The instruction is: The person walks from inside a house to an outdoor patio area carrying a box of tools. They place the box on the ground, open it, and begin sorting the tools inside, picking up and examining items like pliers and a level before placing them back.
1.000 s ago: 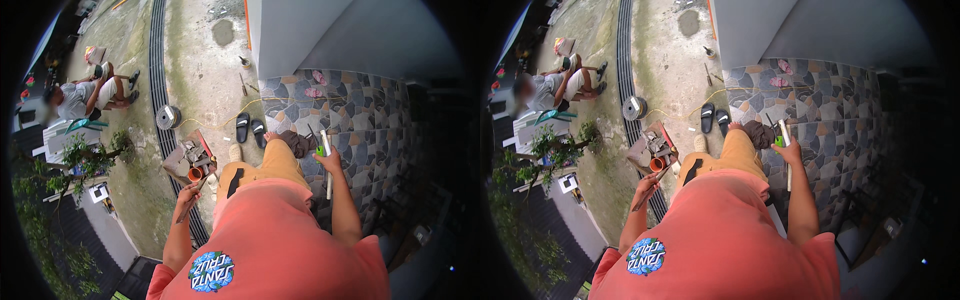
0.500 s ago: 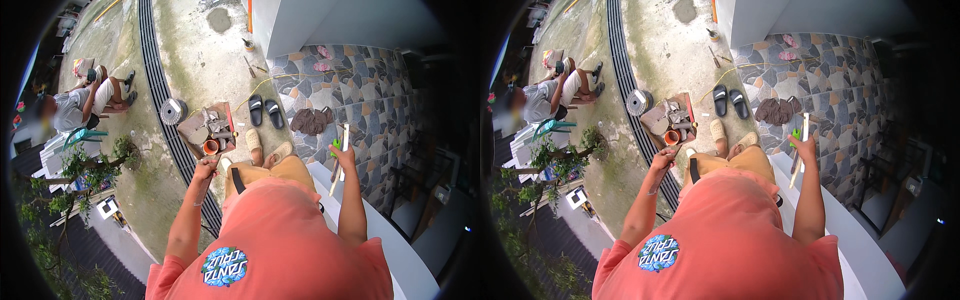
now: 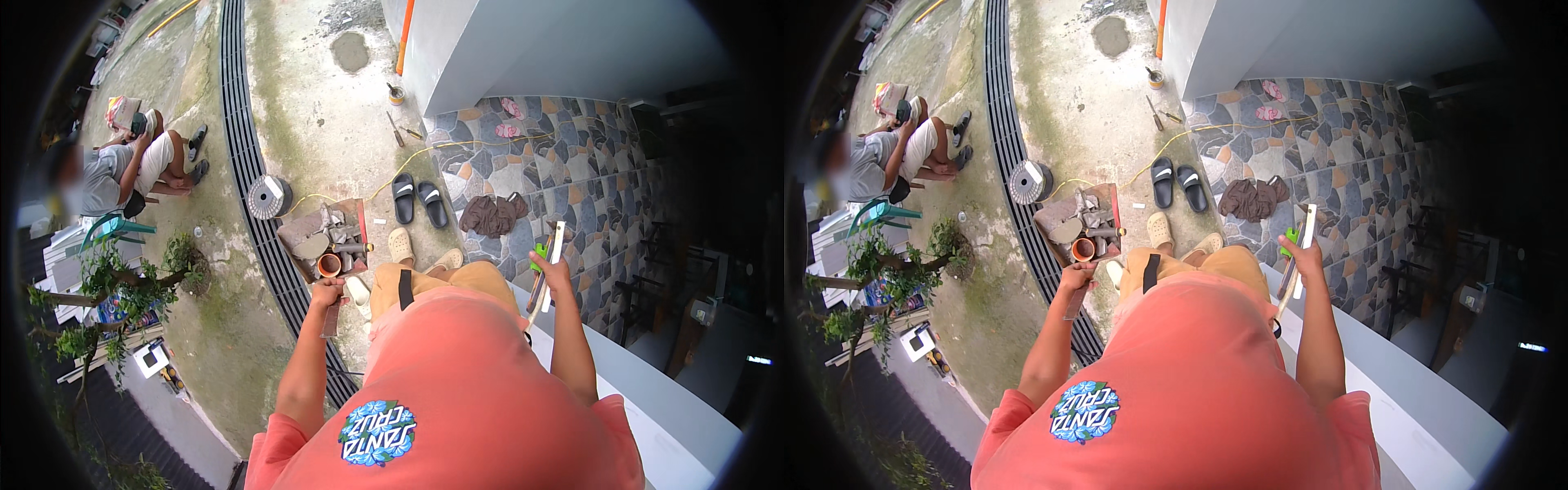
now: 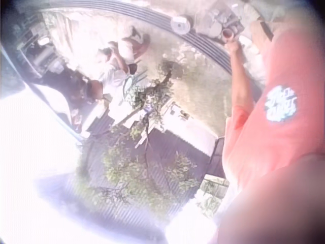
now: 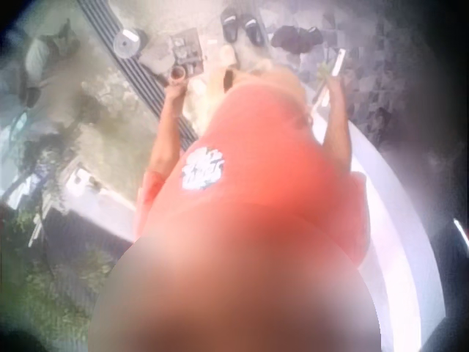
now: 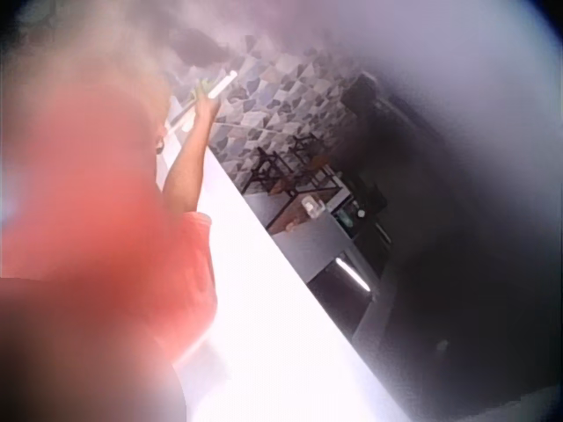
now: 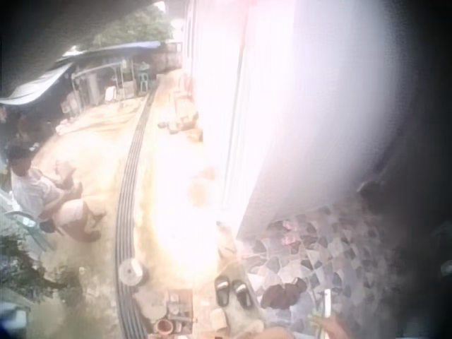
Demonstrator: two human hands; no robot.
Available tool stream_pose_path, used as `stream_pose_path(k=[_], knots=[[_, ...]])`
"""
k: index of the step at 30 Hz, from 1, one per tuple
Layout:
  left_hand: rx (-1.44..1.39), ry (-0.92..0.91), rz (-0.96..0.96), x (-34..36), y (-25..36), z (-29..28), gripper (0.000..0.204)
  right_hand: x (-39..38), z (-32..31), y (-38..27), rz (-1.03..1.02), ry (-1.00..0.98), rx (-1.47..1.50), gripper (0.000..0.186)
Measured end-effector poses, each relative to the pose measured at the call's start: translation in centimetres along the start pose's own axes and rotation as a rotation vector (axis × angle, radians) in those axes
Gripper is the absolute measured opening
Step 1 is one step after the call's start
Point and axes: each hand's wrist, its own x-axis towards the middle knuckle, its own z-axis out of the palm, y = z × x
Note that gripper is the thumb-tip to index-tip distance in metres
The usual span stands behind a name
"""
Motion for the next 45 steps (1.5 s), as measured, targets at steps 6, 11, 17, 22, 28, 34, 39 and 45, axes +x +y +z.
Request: stream_pose_path(k=[6,11,17,22,28,34,39,45], knots=[[0.034,0.070,-0.072,0.1,0.1,0.6,0.024,9.6,4.7,-3.4,0.100,-0.127,-0.111,0.051],[-0.025,0.070,-0.074,-1.3,-0.4,1.4,0.029,17.8,11.2,-3.6,0.327,-0.170,-0.163,0.050],[-0.125,0.134,-0.114,0.7,-0.7,5.6,0.030,35.9,22.2,4.7,0.513,-0.117,0.050,0.049],[-0.190,0.205,-0.149,7.0,-0.6,11.2,0.025,56.2,32.6,13.8,0.594,0.110,0.209,0.047],[-0.211,0.245,-0.201,17.3,-1.0,15.5,0.020,78.0,43.0,19.3,0.570,0.241,0.222,0.105],[-0.137,0.245,-0.236,23.5,1.7,18.7,0.018,88.8,47.9,14.2,0.516,0.380,0.393,0.091],[-0.095,0.161,-0.243,25.8,7.4,19.5,0.019,85.3,47.5,8.1,0.484,0.229,0.522,0.052],[0.002,0.099,-0.263,22.7,19.5,18.9,0.024,69.0,39.3,1.5,0.544,-0.378,-0.046,0.030]])
